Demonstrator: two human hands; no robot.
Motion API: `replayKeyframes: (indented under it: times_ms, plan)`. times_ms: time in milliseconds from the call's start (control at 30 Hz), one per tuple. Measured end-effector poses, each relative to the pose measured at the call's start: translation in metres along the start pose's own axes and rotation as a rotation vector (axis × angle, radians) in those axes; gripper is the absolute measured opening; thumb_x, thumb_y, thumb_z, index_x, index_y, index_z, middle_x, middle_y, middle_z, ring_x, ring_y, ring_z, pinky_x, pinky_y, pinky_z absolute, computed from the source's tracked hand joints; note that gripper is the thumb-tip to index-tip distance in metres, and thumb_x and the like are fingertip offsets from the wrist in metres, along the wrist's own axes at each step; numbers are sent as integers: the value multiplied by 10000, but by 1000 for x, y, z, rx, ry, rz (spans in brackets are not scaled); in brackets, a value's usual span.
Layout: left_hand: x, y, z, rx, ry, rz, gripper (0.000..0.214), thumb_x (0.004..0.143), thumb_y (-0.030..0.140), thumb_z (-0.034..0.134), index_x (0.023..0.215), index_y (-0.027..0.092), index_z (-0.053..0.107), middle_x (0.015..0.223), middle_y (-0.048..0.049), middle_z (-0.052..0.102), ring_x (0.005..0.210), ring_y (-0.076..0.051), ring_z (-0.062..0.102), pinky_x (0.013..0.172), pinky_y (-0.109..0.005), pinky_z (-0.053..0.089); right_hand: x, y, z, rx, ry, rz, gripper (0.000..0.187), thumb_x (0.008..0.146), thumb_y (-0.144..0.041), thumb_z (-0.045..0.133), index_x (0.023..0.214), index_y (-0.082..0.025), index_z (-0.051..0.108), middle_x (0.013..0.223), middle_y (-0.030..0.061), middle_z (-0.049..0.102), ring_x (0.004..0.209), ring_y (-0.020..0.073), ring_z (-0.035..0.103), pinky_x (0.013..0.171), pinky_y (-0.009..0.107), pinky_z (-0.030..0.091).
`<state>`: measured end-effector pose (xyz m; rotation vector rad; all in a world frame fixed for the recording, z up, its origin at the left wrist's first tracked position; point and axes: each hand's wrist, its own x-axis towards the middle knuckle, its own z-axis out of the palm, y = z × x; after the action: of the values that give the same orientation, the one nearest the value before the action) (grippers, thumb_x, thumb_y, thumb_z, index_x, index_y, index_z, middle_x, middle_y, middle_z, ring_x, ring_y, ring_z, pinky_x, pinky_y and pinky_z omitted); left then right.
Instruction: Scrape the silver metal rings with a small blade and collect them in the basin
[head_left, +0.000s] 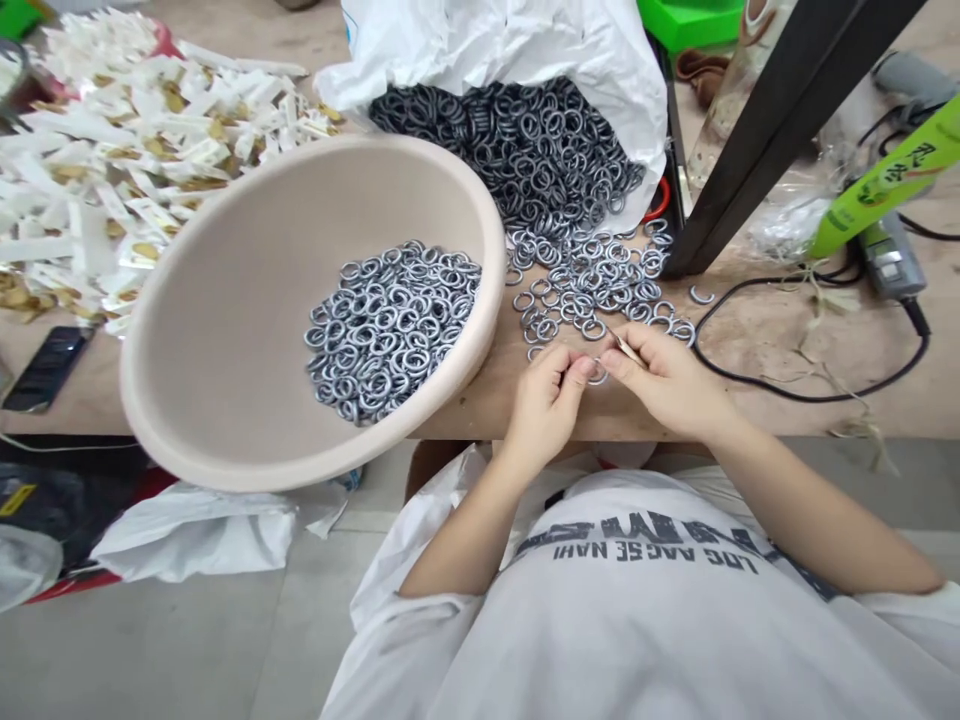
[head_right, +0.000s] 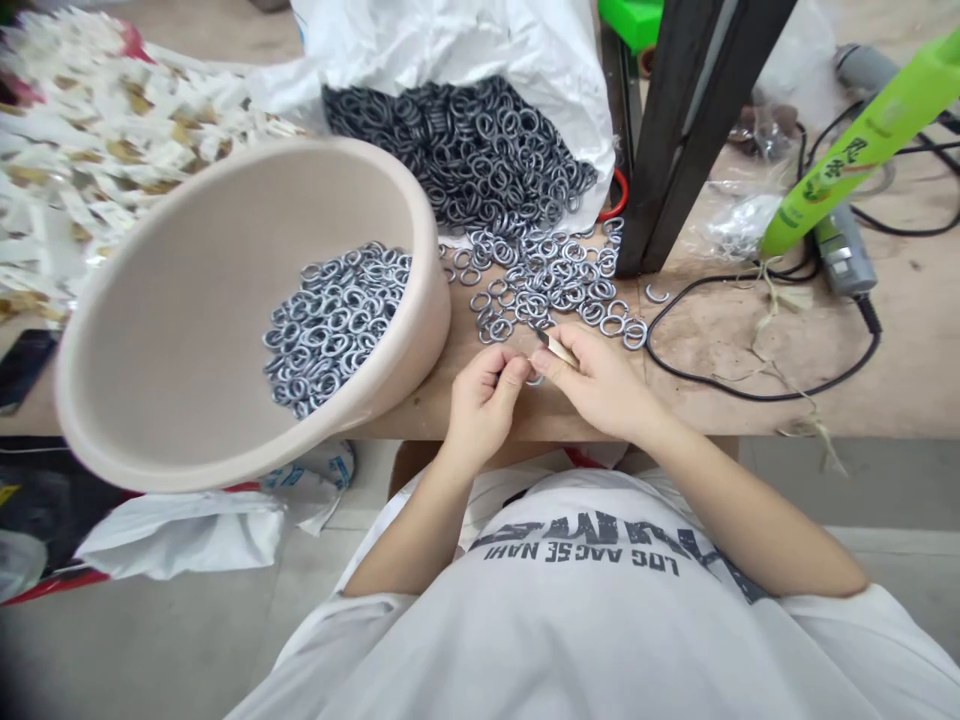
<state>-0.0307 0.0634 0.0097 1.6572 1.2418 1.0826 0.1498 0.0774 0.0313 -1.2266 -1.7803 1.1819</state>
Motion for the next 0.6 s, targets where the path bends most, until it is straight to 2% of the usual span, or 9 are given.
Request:
replayKeyframes:
  times_ms: [67, 133, 267, 333, 467, 600]
  plan:
    - [-1, 2, 10, -245, 13, -131, 381, 985, 498, 530, 775, 186, 592, 715, -7, 565, 682, -136, 504, 650, -262, 405, -4, -2, 5, 32, 115, -76, 238, 938, -437, 652, 981, -204, 625, 943, 29, 630, 906, 191, 583, 828, 324, 437]
    - [-3, 5, 20, -444, 25, -229, 419, 968, 542, 542, 747, 186, 556, 643, 17, 479, 591, -110, 426, 548, -237, 343, -4, -2, 8, 47, 162, -128, 286, 896, -481, 707, 955, -212, 630, 937, 26, 623, 908, 191, 579, 832, 324, 438]
    - [-3, 15, 28, -703, 54, -335, 431, 935, 541, 603, 712, 183, 514, 607, 43, 388, 509, -73, 342, 461, -204, 261, -1, 0, 7, 175, 154, -86, 366, 985, -560, 537, 900, -209, 600, 840, 17, 603, 798, 171, 563, 752, 316, 441]
    - [-2, 19, 27, -778, 69, -398, 446, 903, 546, 646, 698, 182, 489, 604, 52, 367, 490, -61, 326, 446, -188, 255, -4, -1, 4, 101, 144, -125, 375, 1024, -530, 470, 871, -209, 588, 815, 18, 596, 779, 165, 554, 734, 313, 422]
    - [1, 24, 26, -805, 141, -469, 488, 832, 579, 711, 680, 181, 473, 586, 62, 363, 469, -51, 308, 426, -172, 261, -17, -4, 2, -174, 67, -276, 321, 1047, -406, 469, 826, -202, 581, 791, 13, 562, 735, 147, 514, 687, 305, 362]
    - [-1, 23, 27, -825, 177, -485, 462, 831, 556, 725, 695, 175, 501, 579, 63, 391, 466, -48, 303, 413, -170, 253, -23, -4, 6, -288, 32, -294, 329, 1045, -407, 465, 844, -188, 607, 808, 18, 542, 726, 147, 505, 669, 304, 341]
